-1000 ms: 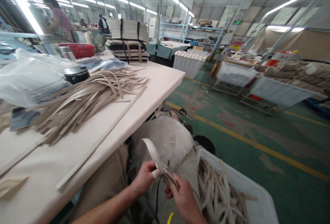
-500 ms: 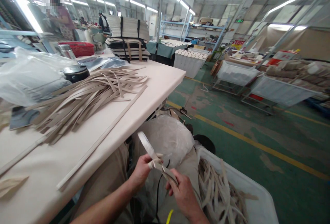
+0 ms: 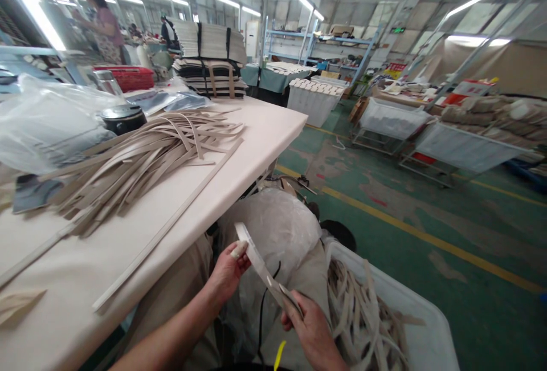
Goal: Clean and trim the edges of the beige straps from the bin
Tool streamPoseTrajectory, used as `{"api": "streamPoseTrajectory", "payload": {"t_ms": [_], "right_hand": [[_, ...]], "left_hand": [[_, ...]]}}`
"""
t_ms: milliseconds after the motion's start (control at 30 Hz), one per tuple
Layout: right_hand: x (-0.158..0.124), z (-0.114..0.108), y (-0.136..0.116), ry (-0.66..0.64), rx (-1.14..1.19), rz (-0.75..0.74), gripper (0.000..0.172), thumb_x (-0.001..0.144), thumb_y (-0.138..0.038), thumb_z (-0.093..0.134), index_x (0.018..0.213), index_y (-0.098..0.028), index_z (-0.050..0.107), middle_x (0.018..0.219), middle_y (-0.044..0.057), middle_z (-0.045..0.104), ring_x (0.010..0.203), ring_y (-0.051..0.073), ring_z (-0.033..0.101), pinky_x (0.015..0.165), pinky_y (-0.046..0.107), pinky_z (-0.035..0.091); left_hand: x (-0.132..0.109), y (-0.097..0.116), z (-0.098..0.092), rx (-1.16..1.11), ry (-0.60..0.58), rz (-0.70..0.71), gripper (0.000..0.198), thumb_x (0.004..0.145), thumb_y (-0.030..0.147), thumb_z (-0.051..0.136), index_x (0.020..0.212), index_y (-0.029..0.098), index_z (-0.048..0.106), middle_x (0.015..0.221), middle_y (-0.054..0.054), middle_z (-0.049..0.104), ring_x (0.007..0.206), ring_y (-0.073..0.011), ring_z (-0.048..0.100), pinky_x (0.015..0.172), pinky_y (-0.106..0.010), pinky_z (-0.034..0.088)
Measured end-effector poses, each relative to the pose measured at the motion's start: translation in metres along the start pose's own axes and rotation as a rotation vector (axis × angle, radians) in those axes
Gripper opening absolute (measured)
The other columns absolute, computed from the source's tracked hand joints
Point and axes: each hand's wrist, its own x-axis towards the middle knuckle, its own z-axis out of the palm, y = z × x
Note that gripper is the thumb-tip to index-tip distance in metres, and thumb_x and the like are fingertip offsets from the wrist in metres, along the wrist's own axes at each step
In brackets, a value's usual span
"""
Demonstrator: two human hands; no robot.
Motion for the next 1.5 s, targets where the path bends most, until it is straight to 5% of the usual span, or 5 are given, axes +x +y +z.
{"api": "streamPoseTrajectory", "payload": {"t_ms": [400, 633, 1000, 1333, 1500], "right_hand": [[0.005, 0.013, -0.014, -0.009, 0.043, 0.015, 0.027, 0.086, -0.036, 0.048, 0.097, -0.018, 0.065, 0.059, -0.003, 0.060, 0.047, 0.012, 0.057, 0.050, 0.020, 0.042], [0.008, 0.012, -0.026, 0.031, 0.009, 0.004, 0.023, 0.082, -0.028, 0.047, 0.088, -0.016, 0.066, 0.051, -0.005, 0.053, 0.040, 0.009, 0.047, 0.045, 0.018, 0.036], [0.018, 0.016, -0.025, 0.003, 0.021, 0.007, 0.022, 0.087, -0.035, 0.046, 0.081, -0.018, 0.059, 0.058, -0.003, 0.060, 0.042, 0.010, 0.052, 0.046, 0.018, 0.038], [0.014, 0.016, -0.032, 0.031, -0.083, -0.020, 0.012, 0.076, -0.018, 0.047, 0.075, -0.020, 0.059, 0.053, -0.005, 0.056, 0.044, 0.010, 0.050, 0.050, 0.019, 0.036], [0.016, 0.016, -0.038, 0.036, -0.096, -0.030, 0.013, 0.081, -0.021, 0.047, 0.071, -0.020, 0.056, 0.052, -0.005, 0.055, 0.045, 0.010, 0.050, 0.051, 0.019, 0.035]], "left_hand": [[-0.007, 0.003, -0.003, 0.264, -0.030, 0.300, 0.029, 0.065, 0.035, 0.080, 0.081, 0.014, 0.069, 0.078, 0.000, 0.065, 0.068, -0.0074, 0.052, 0.065, -0.016, 0.043], [-0.011, -0.002, 0.003, 0.240, -0.036, 0.235, 0.030, 0.064, 0.037, 0.080, 0.076, 0.014, 0.065, 0.067, 0.002, 0.059, 0.056, -0.0060, 0.046, 0.056, -0.016, 0.039], [-0.010, -0.001, 0.004, 0.196, -0.004, 0.230, 0.032, 0.061, 0.037, 0.082, 0.081, 0.016, 0.066, 0.069, 0.002, 0.061, 0.058, -0.0068, 0.049, 0.058, -0.016, 0.040], [-0.016, -0.002, 0.010, 0.213, -0.007, 0.221, 0.034, 0.059, 0.036, 0.082, 0.081, 0.016, 0.066, 0.069, 0.003, 0.062, 0.058, -0.0073, 0.048, 0.056, -0.017, 0.037], [-0.022, -0.011, 0.015, 0.250, -0.099, 0.147, 0.035, 0.062, 0.036, 0.081, 0.085, 0.017, 0.064, 0.067, 0.003, 0.061, 0.056, -0.0085, 0.049, 0.054, -0.017, 0.037]]}}
